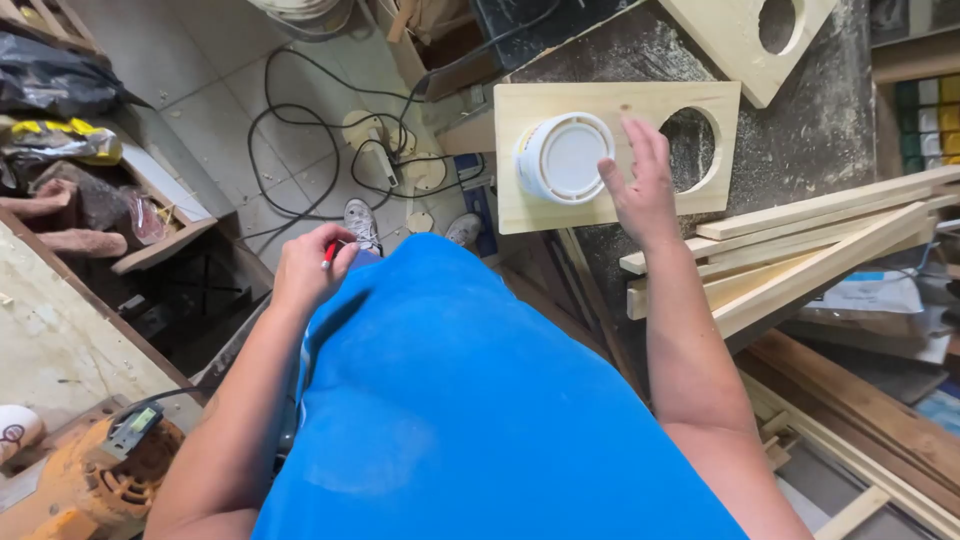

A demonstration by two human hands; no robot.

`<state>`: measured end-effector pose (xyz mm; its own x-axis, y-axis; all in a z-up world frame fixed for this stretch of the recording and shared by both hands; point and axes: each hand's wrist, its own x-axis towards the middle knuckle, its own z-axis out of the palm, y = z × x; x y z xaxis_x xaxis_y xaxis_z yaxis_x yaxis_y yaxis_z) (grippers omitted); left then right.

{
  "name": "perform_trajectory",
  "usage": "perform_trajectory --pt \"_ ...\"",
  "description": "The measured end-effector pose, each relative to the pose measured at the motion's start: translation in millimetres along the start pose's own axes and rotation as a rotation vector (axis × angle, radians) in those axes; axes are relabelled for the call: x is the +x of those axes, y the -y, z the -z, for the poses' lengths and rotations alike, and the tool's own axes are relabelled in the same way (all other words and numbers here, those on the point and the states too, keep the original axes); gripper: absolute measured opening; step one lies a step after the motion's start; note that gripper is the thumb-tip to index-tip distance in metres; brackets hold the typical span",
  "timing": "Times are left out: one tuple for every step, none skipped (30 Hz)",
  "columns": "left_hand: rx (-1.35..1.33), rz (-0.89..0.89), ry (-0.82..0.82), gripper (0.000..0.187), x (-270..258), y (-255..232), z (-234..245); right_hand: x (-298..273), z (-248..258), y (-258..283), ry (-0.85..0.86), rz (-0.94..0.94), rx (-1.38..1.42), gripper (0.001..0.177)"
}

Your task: Tracing a circular shape onto a wooden board and cutting it out with a jigsaw

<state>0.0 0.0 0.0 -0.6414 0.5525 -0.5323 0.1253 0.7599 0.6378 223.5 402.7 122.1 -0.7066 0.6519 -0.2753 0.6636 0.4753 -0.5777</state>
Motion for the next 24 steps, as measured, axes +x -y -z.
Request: perform_trajectory --pt "0.01 -0.003 -0.002 0.022 0 -6 -2 -4 -1 -10 -0.005 -0.001 0.009 0.082" --pt "0.016 -0.009 0.007 0.022 0 -13 -3 -8 -2 -20 -0.036 -0.023 0.012 0.072" --pt "0.021 -0.015 0.015 0.022 0 -19 -5 -11 -2 -30 -0.066 -0.044 0.014 0.062" --pt "0.029 -0.018 0.013 0.022 1 -23 -7 -15 -7 -37 -0.07 -0.044 0.022 0.062" --pt "0.044 -0.023 0.02 0.022 1 -26 -9 -17 -13 -44 -0.092 -0.029 0.03 0.061" --pt "0.058 -0.028 0.026 0.021 2 -29 -10 -19 -18 -49 -0.115 -0.015 0.038 0.061" --pt "0.063 -0.031 0.012 0.021 3 -33 -12 -24 -19 -42 -0.12 -0.002 0.046 0.061" --pt "0.061 -0.03 0.028 0.023 3 -37 -13 -28 -20 -34 -0.143 0.029 0.031 0.063" --pt "0.058 -0.029 0.049 0.024 4 -40 -15 -35 -22 -26 -0.167 0.056 0.014 0.066" --pt "0.063 -0.033 0.038 0.024 5 -45 -15 -32 -20 -15 -0.172 0.065 0.021 0.066" --pt "0.056 -0.022 0.05 0.024 4 -50 -17 -34 -19 -4 -0.149 0.053 0.006 0.068" --pt "0.05 -0.01 0.061 0.024 4 -53 -18 -34 -18 7 -0.125 0.042 -0.008 0.071" --pt "0.052 -0.009 0.062 0.024 6 -56 -21 -32 -18 11 -0.125 0.04 -0.007 0.071" --pt "0.046 0.008 0.071 0.025 9 -57 -23 -29 -19 15 -0.139 0.106 -0.052 0.073" --pt "0.035 0.031 0.081 0.026 9 -56 -27 -28 -20 19 -0.147 0.172 -0.1 0.075" --pt "0.032 0.037 0.083 0.026 9 -64 -25 -24 -22 18 -0.14 0.172 -0.101 0.075" --pt "-0.084 -0.035 0.043 0.029 8 -72 -25 -21 -22 17 -0.134 0.248 -0.167 0.081" --pt "-0.2 -0.106 -0.001 0.033 8 -78 -24 -17 -24 16 -0.127 0.325 -0.231 0.088" --pt "-0.21 -0.089 0.005 0.033 14 -83 -27 -15 -24 19 -0.107 0.322 -0.236 0.088" --pt "-0.344 -0.195 -0.002 0.028 19 -86 -30 -13 -25 23 -0.078 0.336 -0.249 0.088" --pt "-0.48 -0.299 -0.012 0.029 23 -90 -34 -13 -25 27 -0.048 0.347 -0.263 0.088" --pt "-0.492 -0.278 -0.008 0.029 26 -102 -35 -15 -27 29 -0.025 0.343 -0.269 0.088" --pt "-0.525 -0.335 0.005 0.02 33 -115 -34 -14 -28 31 0.009 0.294 -0.286 0.083" --pt "-0.558 -0.392 0.016 0.012 39 -128 -33 -14 -29 34 0.043 0.244 -0.304 0.079"
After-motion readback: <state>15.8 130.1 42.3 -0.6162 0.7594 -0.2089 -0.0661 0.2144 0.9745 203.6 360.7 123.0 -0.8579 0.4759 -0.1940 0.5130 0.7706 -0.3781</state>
